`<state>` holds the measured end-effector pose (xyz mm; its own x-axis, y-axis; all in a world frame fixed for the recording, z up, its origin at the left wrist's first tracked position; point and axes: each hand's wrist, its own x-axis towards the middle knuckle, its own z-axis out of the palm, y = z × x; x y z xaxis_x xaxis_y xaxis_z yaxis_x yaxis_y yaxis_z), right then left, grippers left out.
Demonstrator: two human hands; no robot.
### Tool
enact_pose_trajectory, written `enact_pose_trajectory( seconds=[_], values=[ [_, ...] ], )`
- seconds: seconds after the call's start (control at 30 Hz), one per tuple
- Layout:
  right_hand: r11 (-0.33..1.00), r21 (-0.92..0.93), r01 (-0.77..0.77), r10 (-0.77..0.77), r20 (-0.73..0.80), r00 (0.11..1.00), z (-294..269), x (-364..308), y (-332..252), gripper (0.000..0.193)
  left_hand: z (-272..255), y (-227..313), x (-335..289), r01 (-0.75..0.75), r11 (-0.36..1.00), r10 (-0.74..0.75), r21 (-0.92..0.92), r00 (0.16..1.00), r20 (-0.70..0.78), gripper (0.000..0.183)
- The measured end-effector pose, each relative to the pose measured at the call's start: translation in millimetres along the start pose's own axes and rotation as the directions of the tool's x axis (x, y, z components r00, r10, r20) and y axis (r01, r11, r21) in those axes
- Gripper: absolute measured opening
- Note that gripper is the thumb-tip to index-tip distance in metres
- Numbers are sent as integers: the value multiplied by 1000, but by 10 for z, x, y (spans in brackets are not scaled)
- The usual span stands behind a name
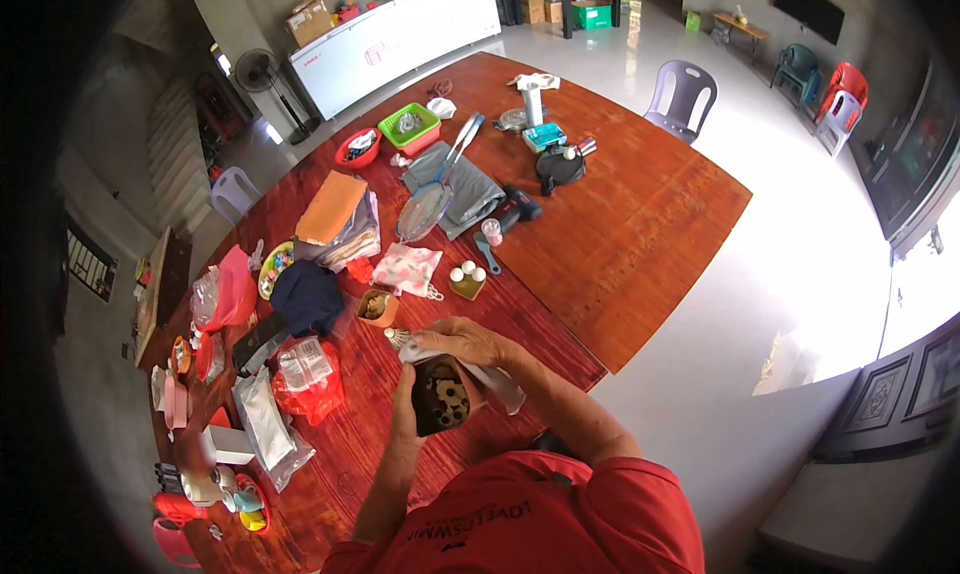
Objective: The person wipes various small items on a wooden table using a white cloth. They handle a small white bottle, a small square box, a shuttlecock, a small brown box, and a plastic package, wiping each one individually before placing it back on the table.
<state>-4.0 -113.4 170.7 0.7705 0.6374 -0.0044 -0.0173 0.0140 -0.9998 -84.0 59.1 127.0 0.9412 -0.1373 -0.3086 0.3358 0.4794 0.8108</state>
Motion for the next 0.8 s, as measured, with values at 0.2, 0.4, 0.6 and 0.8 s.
enact_pose_trajectory(
  seconds=[0.2,0.4,0.6,0.8],
  values=[
    [786,581,-211,178,114,977,25,31,147,45,-15,71,-23,26,998,-24,-65,999,23,50],
    [250,966,-72,149,36,988,138,50,636,42,-97,29,42,62,982,-56,-177,998,43,52],
    [336,924,185,207,-263,942,501,4,783,37,45,118,172,-2,972,-12,-236,998,-58,55],
    [18,985,173,155,-174,972,683,50,811,37,63,142,284,-108,973,57,-206,969,-241,55]
  ],
)
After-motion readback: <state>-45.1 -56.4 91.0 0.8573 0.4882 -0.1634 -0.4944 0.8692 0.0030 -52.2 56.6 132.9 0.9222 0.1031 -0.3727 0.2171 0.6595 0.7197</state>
